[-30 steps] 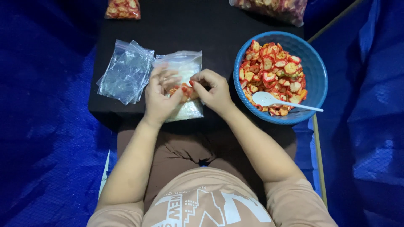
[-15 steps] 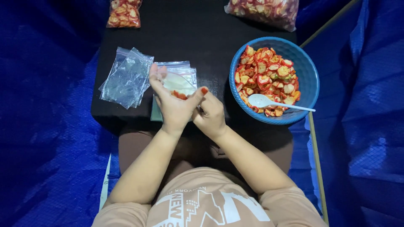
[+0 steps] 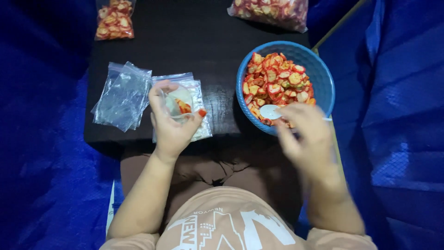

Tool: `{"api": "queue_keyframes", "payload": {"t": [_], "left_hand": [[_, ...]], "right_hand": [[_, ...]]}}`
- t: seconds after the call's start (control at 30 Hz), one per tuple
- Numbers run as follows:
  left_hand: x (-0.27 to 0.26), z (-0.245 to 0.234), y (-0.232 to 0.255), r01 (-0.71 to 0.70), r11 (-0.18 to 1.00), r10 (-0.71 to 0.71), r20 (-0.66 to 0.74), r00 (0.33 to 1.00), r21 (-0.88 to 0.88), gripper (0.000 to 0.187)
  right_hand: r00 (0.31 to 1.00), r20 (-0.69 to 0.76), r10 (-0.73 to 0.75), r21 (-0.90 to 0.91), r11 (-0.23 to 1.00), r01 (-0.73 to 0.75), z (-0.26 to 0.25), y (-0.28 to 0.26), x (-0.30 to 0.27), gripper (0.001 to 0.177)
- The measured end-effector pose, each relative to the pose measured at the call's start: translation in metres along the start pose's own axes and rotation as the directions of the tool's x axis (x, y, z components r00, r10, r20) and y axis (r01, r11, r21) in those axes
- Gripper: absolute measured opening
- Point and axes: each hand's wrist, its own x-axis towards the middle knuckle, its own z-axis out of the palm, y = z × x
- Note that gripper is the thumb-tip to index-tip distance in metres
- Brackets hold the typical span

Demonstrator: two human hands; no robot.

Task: Packing dried snack slices from a large bowl into individual small plastic bags using a spoon.

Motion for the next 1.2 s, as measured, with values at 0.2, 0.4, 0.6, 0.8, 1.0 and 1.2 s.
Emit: {"api": "queue_keyframes", "payload": {"t": [0.2, 0.4, 0.6, 0.8, 1.0, 1.2], "left_hand": [[0.005, -0.002, 0.005, -0.006, 1.000, 0.008, 0.087, 0.996, -0.024, 0.087], [0.003, 0.004, 0.012, 0.064, 0.994, -0.050, 0.165, 0.985, -0.084, 0.088], [-0.002, 0.003, 0.004, 0.180, 0.969, -0.137, 0.234, 0.962, -0.172, 0.092], [-0.004, 0.001, 0.011, 0.279, 0.918, -0.181, 0.329, 0.927, -0.281, 0.083], [-0.005, 0.007, 0.010, 0.141, 0.982, -0.104, 0.258, 0.961, -0.128, 0.093], [-0.005, 0.007, 0.014, 0.125, 0.984, -0.089, 0.262, 0.961, -0.124, 0.094]], "right_hand": [[0.906, 0.290, 0.307, -0.603, 0.794, -0.076, -0.030, 0.057, 0.000, 0.014], [0.775, 0.446, 0.447, -0.630, 0.772, -0.082, -0.023, 0.076, 0.005, 0.004], [0.772, 0.492, 0.402, -0.587, 0.808, -0.046, -0.015, 0.052, 0.007, 0.017], [0.897, 0.364, 0.250, -0.606, 0.795, 0.024, -0.015, 0.026, 0.005, 0.014], [0.960, 0.254, 0.117, -0.746, 0.656, 0.118, 0.007, 0.017, 0.014, 0.009], [0.921, 0.312, 0.234, -0.588, 0.809, -0.006, 0.007, 0.016, 0.017, 0.010]]}}
